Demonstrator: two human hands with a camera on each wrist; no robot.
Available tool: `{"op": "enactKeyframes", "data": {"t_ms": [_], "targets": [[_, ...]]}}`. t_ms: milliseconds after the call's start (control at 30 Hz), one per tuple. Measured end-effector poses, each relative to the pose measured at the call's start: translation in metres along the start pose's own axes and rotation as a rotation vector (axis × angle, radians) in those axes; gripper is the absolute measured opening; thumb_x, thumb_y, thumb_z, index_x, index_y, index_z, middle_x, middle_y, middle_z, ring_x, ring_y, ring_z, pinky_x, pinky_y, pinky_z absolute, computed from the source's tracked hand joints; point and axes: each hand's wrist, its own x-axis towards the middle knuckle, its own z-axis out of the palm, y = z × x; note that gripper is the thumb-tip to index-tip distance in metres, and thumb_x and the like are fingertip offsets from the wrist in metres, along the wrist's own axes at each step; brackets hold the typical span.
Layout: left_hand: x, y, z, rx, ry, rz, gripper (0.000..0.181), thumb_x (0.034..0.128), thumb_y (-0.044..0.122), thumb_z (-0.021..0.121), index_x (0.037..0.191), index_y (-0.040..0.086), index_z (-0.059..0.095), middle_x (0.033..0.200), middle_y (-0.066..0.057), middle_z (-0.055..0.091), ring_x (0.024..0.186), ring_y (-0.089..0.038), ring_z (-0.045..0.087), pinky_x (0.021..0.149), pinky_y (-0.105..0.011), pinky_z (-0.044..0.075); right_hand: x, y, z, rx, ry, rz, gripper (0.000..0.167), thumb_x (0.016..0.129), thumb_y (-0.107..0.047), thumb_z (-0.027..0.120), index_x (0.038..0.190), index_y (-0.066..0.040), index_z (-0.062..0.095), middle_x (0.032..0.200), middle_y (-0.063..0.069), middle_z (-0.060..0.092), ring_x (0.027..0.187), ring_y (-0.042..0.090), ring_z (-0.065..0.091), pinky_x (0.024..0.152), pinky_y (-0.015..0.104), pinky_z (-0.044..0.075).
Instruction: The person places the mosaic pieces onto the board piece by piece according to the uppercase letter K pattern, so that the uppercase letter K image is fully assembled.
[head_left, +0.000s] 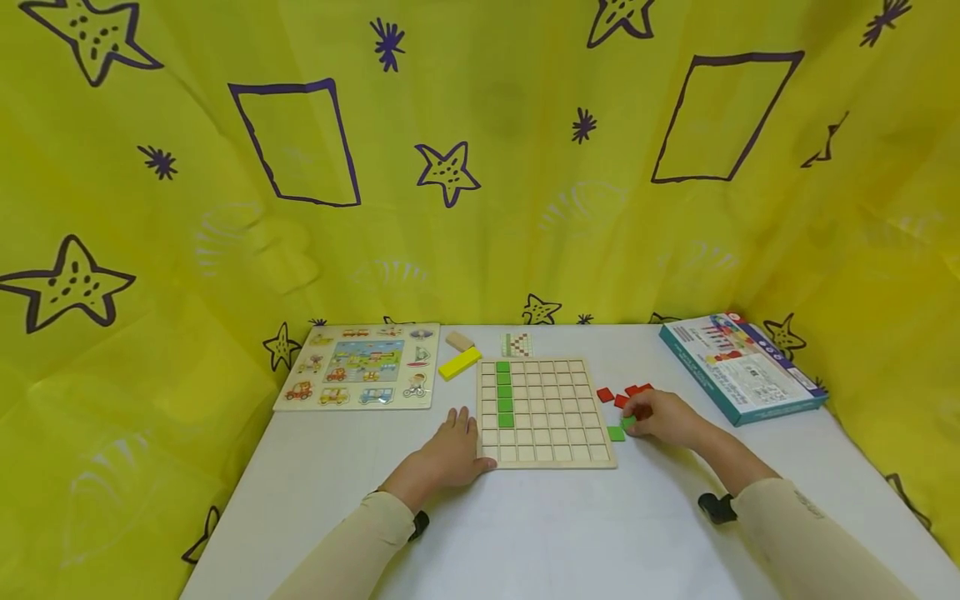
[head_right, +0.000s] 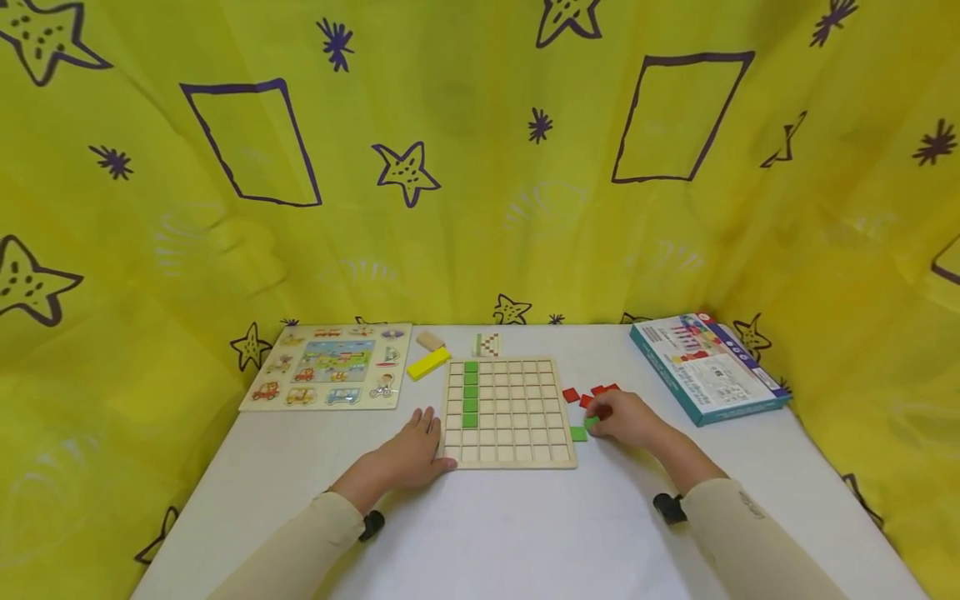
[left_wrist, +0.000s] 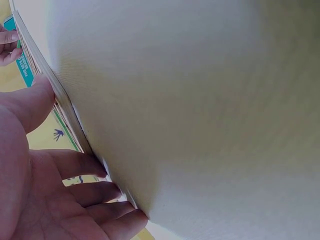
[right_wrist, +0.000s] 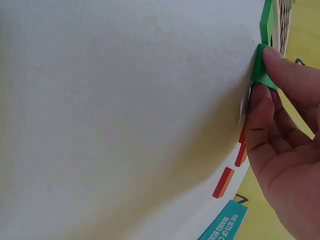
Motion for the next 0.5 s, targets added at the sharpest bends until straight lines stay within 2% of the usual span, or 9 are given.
{"op": "enactKeyframes", "data": {"t_ms": [133, 267, 500], "targets": [[-0.001, 0.001, -0.001, 0.005, 0.002, 0.002, 0.086, 0.0978, 0.055, 0.057, 0.15, -0.011, 0.036, 0.16, -0.029, 0.025, 0.148, -0.045, 0.021, 0.118, -0.047, 0.027, -0.001, 0.003, -0.002, -0.004, 0.005, 0.001, 0.017, 0.085, -0.013, 0.081, 0.096, -0.01, 0.068, 0.089, 0.002, 0.06, 0.088, 0.024, 0.053, 0.077, 0.035, 0.048], [-0.002, 0.002, -0.002, 0.008, 0.002, 0.003, 0.086, 0.0981, 0.055, 0.057, 0.15, -0.011, 0.036, 0.16, -0.029, 0.025, 0.149, -0.044, 0.021, 0.119, -0.047, 0.027, -0.002, 0.006, -0.005, 0.007, 0.006, -0.004, 0.015, 0.086, -0.011, 0.081, 0.096, -0.011, 0.069, 0.091, 0.001, 0.063, 0.09, 0.023, 0.054, 0.079, 0.035, 0.049], [-0.003, 0.002, -0.004, 0.002, -0.01, -0.003, 0.086, 0.0982, 0.054, 0.057, 0.15, -0.011, 0.036, 0.16, -0.029, 0.025, 0.149, -0.044, 0.02, 0.119, -0.047, 0.027, 0.0, 0.0, -0.012, 0.025, 0.009, -0.035, 0.011, 0.088, -0.006, 0.076, 0.097, -0.007, 0.07, 0.093, 0.002, 0.065, 0.088, 0.023, 0.055, 0.078, 0.035, 0.05]]}}
